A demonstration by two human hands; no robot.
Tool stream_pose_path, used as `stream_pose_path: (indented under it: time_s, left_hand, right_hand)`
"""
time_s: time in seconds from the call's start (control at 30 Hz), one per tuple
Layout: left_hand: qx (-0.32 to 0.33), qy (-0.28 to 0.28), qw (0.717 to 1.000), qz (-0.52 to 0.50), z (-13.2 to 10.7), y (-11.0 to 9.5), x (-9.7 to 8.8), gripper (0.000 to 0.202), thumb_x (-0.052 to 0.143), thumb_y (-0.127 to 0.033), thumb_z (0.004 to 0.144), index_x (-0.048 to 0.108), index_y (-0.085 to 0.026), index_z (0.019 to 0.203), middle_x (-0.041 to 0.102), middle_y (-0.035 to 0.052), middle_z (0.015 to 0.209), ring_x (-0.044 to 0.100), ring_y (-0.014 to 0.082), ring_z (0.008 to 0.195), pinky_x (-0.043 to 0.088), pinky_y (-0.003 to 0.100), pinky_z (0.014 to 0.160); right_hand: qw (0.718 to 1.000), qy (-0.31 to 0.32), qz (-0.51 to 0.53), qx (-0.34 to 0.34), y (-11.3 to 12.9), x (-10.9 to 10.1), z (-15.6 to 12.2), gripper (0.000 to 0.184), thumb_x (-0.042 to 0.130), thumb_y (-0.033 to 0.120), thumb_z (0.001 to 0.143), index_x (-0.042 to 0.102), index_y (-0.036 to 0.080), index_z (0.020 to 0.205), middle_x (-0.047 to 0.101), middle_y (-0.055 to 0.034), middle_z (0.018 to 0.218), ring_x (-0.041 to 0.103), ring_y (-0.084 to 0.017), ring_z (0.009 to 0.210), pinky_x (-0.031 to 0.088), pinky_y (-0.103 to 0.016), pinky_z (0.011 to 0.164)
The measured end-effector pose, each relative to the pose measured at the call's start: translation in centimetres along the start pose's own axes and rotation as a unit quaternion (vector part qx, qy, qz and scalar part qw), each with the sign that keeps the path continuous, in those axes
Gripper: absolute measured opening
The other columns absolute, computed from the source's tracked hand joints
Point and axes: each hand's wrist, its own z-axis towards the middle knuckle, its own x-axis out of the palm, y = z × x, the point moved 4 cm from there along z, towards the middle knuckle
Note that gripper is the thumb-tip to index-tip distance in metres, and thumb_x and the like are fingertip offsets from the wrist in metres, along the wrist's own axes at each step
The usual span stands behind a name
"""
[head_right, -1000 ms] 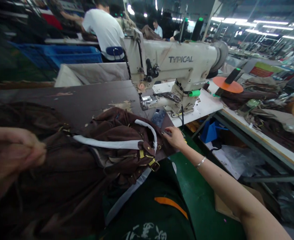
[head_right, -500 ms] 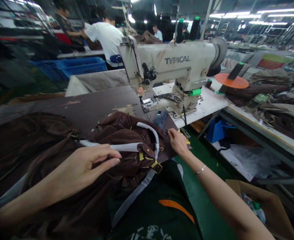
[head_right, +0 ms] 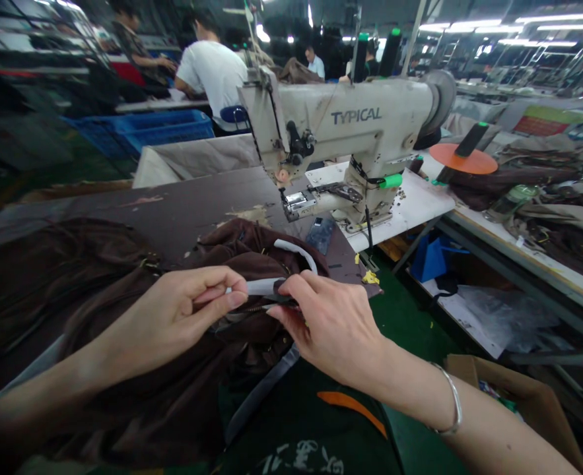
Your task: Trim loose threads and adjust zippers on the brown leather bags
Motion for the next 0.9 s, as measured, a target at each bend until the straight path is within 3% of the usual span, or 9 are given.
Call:
stream_pose_path:
  time_s: [0.13, 0.37, 0.57, 0.7, 0.8, 0.9]
  left_hand:
    - [0.043, 0.017, 0.988, 0.144, 0.1, -0.6, 0.3, 0.021, 0.051, -0.035, 0.091, 0.062, -0.019, 0.084, 0.060, -0.0001, 0.069, 0.052, 0.0131, 0.062, 0.033, 0.024, 0.057]
    - [0.064, 0.016, 0.982, 0.180, -0.1, -1.3, 0.1, 0.022, 0.047, -0.035, 0.094, 0.058, -0.019, 0.082, 0.058, -0.0041, 0.068, 0.051, 0.0093, 0.061, 0.032, 0.023, 0.058]
    - [0.060, 0.016, 0.982, 0.178, 0.0, -1.6, 0.3, 0.022, 0.047, -0.034, 0.094, 0.056, -0.019, 0.080, 0.053, -0.0061, 0.064, 0.047, 0.0067, 0.058, 0.031, 0.021, 0.055]
    - [0.049, 0.005, 0.986, 0.156, 0.0, -1.7, -0.1, 0.022, 0.049, -0.036, 0.093, 0.057, -0.020, 0.082, 0.056, -0.0063, 0.067, 0.049, 0.0062, 0.058, 0.033, 0.017, 0.053]
    - [0.033, -0.029, 0.990, 0.137, -0.2, -1.4, -1.4, 0.021, 0.052, -0.038, 0.091, 0.059, -0.019, 0.085, 0.060, -0.0056, 0.069, 0.054, 0.0068, 0.060, 0.037, 0.014, 0.053]
    - [0.010, -0.107, 0.985, 0.135, -1.3, -0.7, -4.1, 0.021, 0.061, -0.039, 0.085, 0.062, -0.018, 0.088, 0.066, -0.0046, 0.073, 0.061, 0.0085, 0.066, 0.042, 0.012, 0.059]
  right_hand:
    - [0.997, 0.010, -0.079, -0.016, 0.8, 0.5, 0.5, 0.023, 0.043, 0.041, 0.096, 0.058, 0.024, 0.101, 0.065, -0.0047, 0.088, 0.058, -0.017, 0.072, 0.021, -0.029, 0.053]
    - [0.994, -0.010, -0.103, -0.032, 1.4, 0.9, 1.0, 0.016, 0.046, 0.035, 0.095, 0.056, 0.022, 0.093, 0.066, -0.0006, 0.085, 0.060, -0.015, 0.071, 0.017, -0.032, 0.053]
    - [0.999, -0.016, -0.050, -0.006, 0.9, 1.1, 1.1, 0.012, 0.055, 0.036, 0.092, 0.057, 0.024, 0.090, 0.067, 0.0032, 0.084, 0.060, -0.014, 0.067, 0.021, -0.029, 0.053]
    - [0.997, -0.018, 0.071, 0.000, 0.5, 0.9, 1.2, 0.014, 0.059, 0.036, 0.089, 0.059, 0.022, 0.088, 0.067, 0.0021, 0.081, 0.060, -0.013, 0.067, 0.031, -0.026, 0.057]
    - [0.974, -0.074, 0.215, 0.023, -2.0, 0.6, 1.7, 0.021, 0.057, 0.041, 0.090, 0.060, 0.020, 0.096, 0.065, -0.0008, 0.081, 0.058, -0.013, 0.067, 0.037, -0.024, 0.060]
    - [0.943, -0.192, 0.248, 0.114, -8.0, 1.7, 2.4, 0.030, 0.050, 0.043, 0.092, 0.059, 0.018, 0.107, 0.062, -0.0031, 0.083, 0.056, -0.014, 0.069, 0.042, -0.024, 0.061]
